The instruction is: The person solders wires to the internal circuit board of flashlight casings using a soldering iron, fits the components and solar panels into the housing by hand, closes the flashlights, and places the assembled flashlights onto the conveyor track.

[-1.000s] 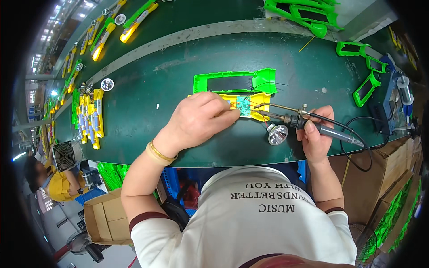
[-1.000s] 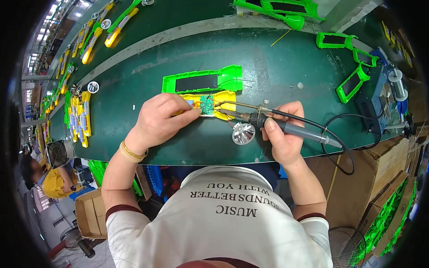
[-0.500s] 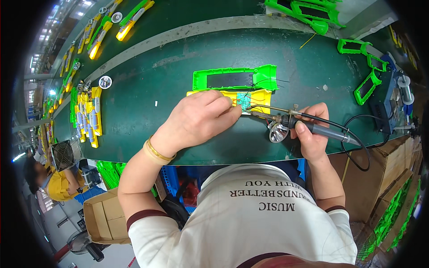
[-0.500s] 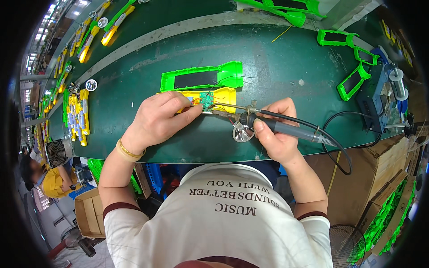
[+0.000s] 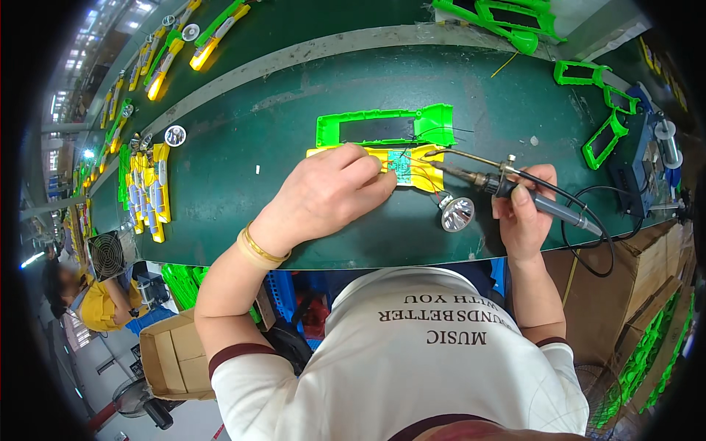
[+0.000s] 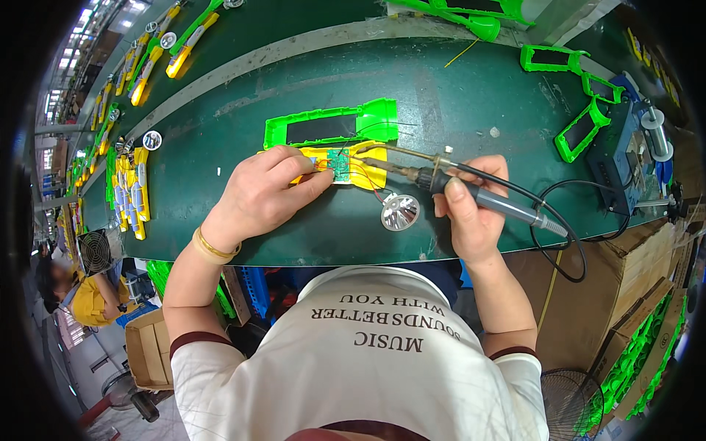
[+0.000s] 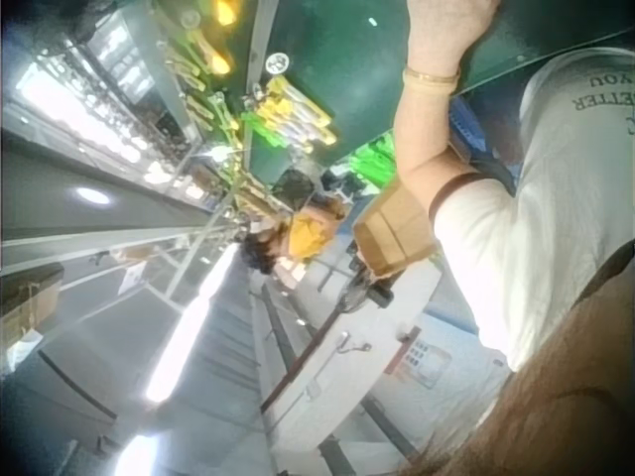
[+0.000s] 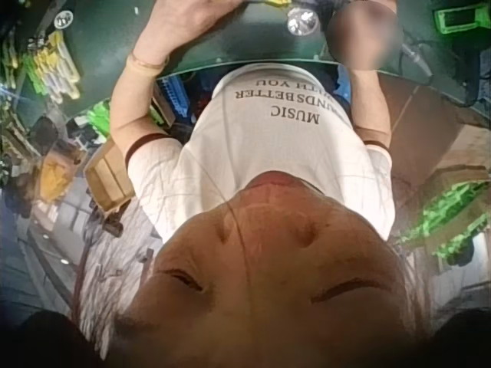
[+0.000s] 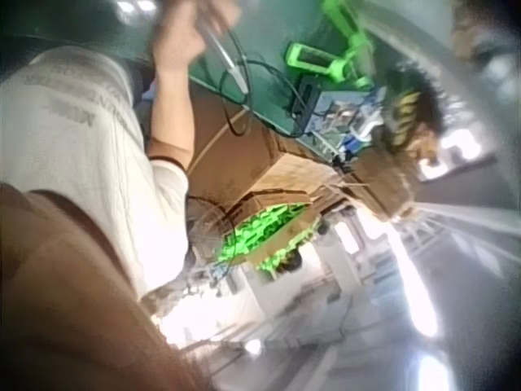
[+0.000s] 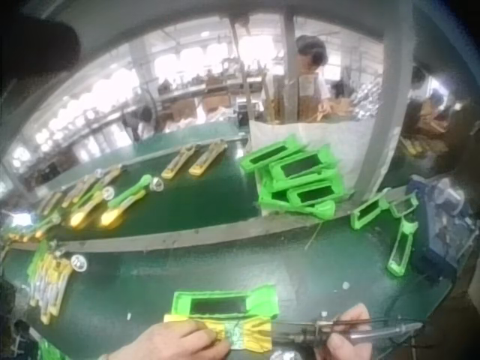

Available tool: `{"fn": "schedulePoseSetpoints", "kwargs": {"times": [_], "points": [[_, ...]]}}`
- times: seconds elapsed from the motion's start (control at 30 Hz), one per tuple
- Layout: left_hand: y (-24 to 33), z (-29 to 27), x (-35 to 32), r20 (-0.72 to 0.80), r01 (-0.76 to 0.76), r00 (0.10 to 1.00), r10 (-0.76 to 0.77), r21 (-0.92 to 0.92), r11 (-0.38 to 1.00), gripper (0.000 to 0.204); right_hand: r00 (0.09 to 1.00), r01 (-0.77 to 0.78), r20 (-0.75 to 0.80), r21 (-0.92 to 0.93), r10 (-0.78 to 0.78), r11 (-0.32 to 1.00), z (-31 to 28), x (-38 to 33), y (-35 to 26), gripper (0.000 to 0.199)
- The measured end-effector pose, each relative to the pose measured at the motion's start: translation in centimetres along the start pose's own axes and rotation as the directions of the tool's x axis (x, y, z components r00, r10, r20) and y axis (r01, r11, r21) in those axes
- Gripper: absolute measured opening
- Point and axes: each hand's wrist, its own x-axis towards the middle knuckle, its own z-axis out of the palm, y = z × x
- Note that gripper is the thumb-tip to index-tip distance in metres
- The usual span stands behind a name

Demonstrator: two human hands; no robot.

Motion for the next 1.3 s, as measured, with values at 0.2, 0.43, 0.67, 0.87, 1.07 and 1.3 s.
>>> {"fn": "schedulePoseSetpoints", "kwargs": {"times": [0.2,0.43,0.67,0.87,1.07,1.3], "points": [[0.1,-0.9,1.0,-0.157,0.154,0.970,-0.186,-0.198,0.968,0.015,0.996,0.086,-0.023,0.025,-0.086,0.996,-0.5,0.2,-0.2,0.027],[-1.5,0.9,5.5,0.033,0.356,0.934,-0.357,-0.201,0.913,0.016,0.974,0.188,-0.151,0.108,-0.171,0.976,-1.1,0.4,0.4,0.019],[0.9,-2.8,1.5,-0.022,0.497,0.867,-0.497,-0.018,0.867,0.021,0.988,0.122,-0.111,0.155,-0.106,0.980,-1.4,0.1,-0.4,0.021],[1.8,-1.3,-0.4,0.086,0.519,0.824,-0.560,-0.514,0.683,0.022,0.995,0.085,0.036,0.083,-0.088,0.993,-0.6,-0.1,-0.1,0.030],[-0.2,0.3,-0.6,-0.147,0.103,0.981,-0.128,-0.166,0.981,0.025,0.996,0.067,0.047,0.056,-0.070,0.996,-0.4,0.3,0.1,0.030],[-0.1,-0.2,-1.1,-0.158,0.061,0.985,-0.076,-0.093,0.994,0.023,0.997,0.049,0.051,0.026,-0.051,0.998,-0.3,-0.3,0.0,0.028]]}}
